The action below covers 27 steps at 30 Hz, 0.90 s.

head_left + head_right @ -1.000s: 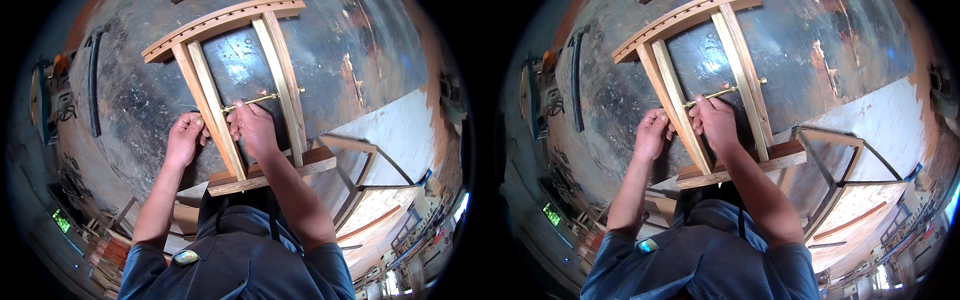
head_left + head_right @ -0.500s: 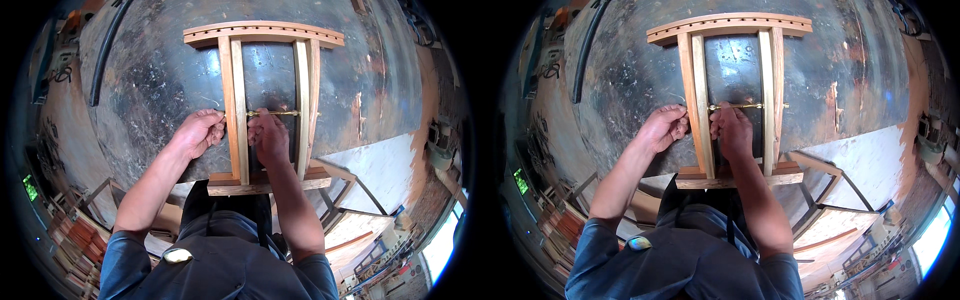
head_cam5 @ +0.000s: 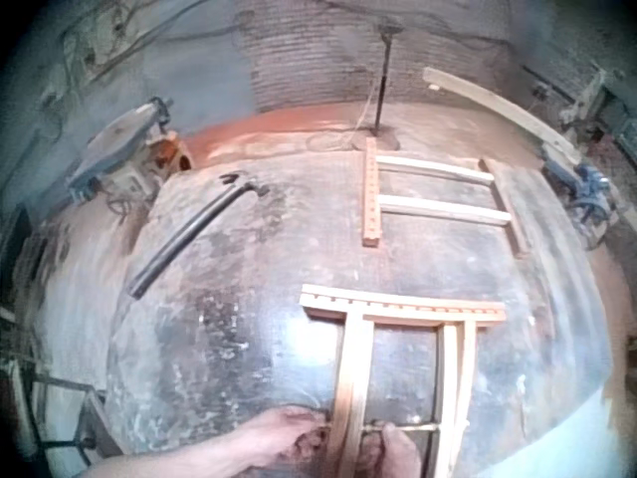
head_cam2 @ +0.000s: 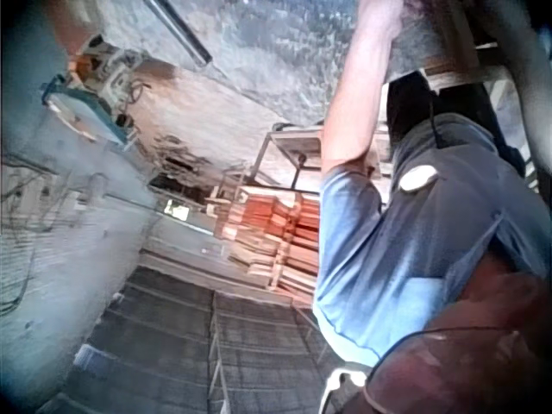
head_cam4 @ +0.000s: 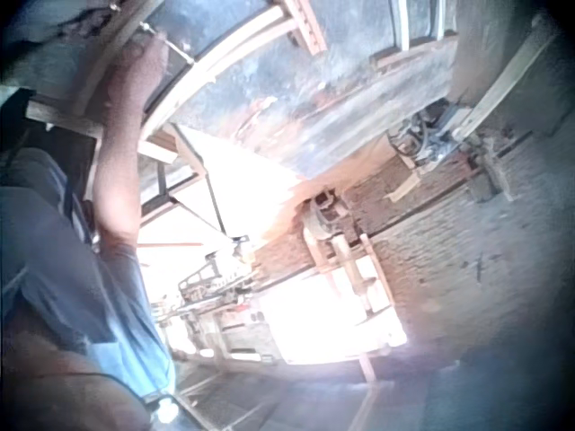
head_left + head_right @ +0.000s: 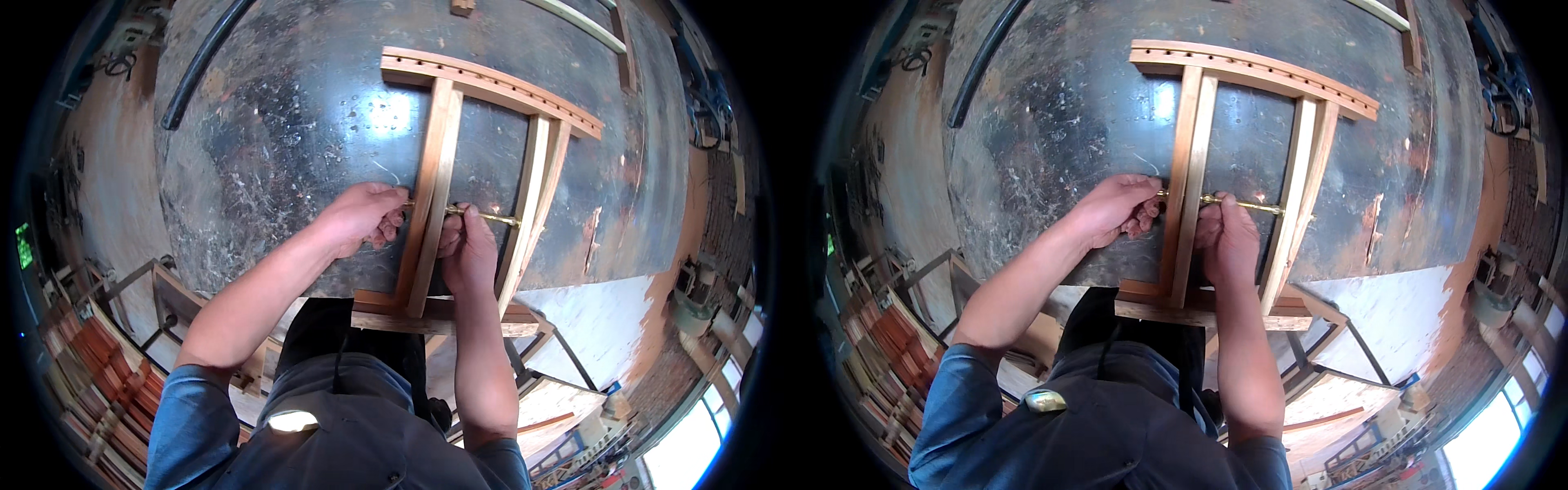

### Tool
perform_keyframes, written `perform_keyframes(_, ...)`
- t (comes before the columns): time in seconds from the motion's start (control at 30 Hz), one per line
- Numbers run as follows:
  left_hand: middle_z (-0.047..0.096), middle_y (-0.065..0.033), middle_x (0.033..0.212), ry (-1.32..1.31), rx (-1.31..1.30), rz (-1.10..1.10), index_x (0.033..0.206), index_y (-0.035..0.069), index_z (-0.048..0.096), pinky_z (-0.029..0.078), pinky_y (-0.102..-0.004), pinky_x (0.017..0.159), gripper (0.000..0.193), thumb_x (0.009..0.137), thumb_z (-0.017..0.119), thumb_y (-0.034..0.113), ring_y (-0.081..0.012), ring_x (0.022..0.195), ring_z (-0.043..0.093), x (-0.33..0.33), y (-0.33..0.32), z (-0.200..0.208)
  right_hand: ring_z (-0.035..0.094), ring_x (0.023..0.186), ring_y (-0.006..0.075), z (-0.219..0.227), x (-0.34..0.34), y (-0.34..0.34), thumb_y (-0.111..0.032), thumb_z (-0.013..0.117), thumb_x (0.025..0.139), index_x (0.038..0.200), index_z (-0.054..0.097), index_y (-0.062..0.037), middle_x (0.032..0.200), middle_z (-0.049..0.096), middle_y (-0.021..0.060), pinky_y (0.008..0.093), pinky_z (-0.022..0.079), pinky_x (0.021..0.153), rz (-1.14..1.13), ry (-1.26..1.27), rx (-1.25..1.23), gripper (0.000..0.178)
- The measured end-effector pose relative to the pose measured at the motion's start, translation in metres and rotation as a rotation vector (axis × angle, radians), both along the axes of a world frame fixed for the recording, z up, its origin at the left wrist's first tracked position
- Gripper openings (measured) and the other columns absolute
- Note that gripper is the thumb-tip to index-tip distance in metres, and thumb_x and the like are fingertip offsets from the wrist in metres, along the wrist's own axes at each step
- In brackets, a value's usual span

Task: The person assembles a wooden chair frame by inserting brass dowels and tightening them with a screwdriver. They secure the vertical legs to the horizontal seat frame, then lift the completed structure to inspect it before walking across the workshop.

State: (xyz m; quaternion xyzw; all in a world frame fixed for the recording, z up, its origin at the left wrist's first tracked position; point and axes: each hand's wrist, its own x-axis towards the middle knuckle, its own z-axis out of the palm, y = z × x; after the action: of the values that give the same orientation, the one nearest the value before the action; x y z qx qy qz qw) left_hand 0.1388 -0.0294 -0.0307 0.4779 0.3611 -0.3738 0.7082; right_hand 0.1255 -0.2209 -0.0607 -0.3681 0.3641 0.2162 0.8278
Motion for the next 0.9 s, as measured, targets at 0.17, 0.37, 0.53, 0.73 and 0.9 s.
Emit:
perform_keyframes(0.17,0.048,-0.0041,0.065,-0.032,-0.035,0.090,0.084,0.004,0.051,0.032,-0.0265,0.039,0.016,0.093,0.056,0.015,-0.0126,0.049,0.046,-0.001,-0.005,-0.007,0.056,0.052,0.0146,-0.003,0.001,-0.001,-0.023,0.052,0.097,0.100,0.057,-0.0071,0.072,0.064,0.0069,0.0254,0.046,0.046,0.016,-0.037,0.025,0.017)
perform_keyframes(0.37,0.051,-0.0058,0.063,-0.247,0.095,-0.053,0.081,0.000,0.053,0.036,-0.0274,0.041,0.019,0.091,0.057,0.017,-0.0122,0.048,0.047,-0.010,-0.005,-0.019,0.062,0.061,0.0160,-0.002,0.001,0.000,-0.021,0.050,0.098,0.100,0.058,-0.0057,0.073,0.065,0.0093,0.0253,0.050,0.053,-0.003,-0.067,0.025,0.018)
perform_keyframes(0.53,0.055,-0.0047,0.063,-0.524,0.283,-0.120,0.083,0.000,0.055,0.042,-0.0287,0.048,0.019,0.091,0.056,0.017,-0.0116,0.052,0.051,-0.018,-0.004,-0.027,0.060,0.061,0.0144,0.003,0.002,0.004,-0.020,0.050,0.098,0.099,0.058,-0.0035,0.072,0.064,0.0091,0.0230,0.051,0.056,-0.018,-0.074,0.030,0.018)
perform_keyframes(0.73,0.055,-0.0053,0.064,-0.688,0.388,-0.132,0.086,-0.001,0.056,0.045,-0.0305,0.055,0.018,0.091,0.057,0.016,-0.0118,0.058,0.054,-0.022,-0.006,-0.035,0.059,0.061,0.0134,0.000,0.000,0.002,-0.019,0.051,0.098,0.098,0.058,-0.0028,0.071,0.063,0.0086,0.0214,0.050,0.057,-0.028,-0.084,0.024,0.018)
perform_keyframes(0.9,0.055,-0.0029,0.064,-0.544,0.175,-0.214,0.087,0.000,0.057,0.045,-0.0296,0.052,0.020,0.092,0.056,0.020,-0.0110,0.058,0.055,-0.012,0.007,-0.033,0.058,0.057,0.0138,0.006,0.003,0.008,-0.023,0.045,0.100,0.097,0.057,-0.0032,0.075,0.066,0.0096,0.0234,0.049,0.051,0.013,-0.041,-0.035,0.023)
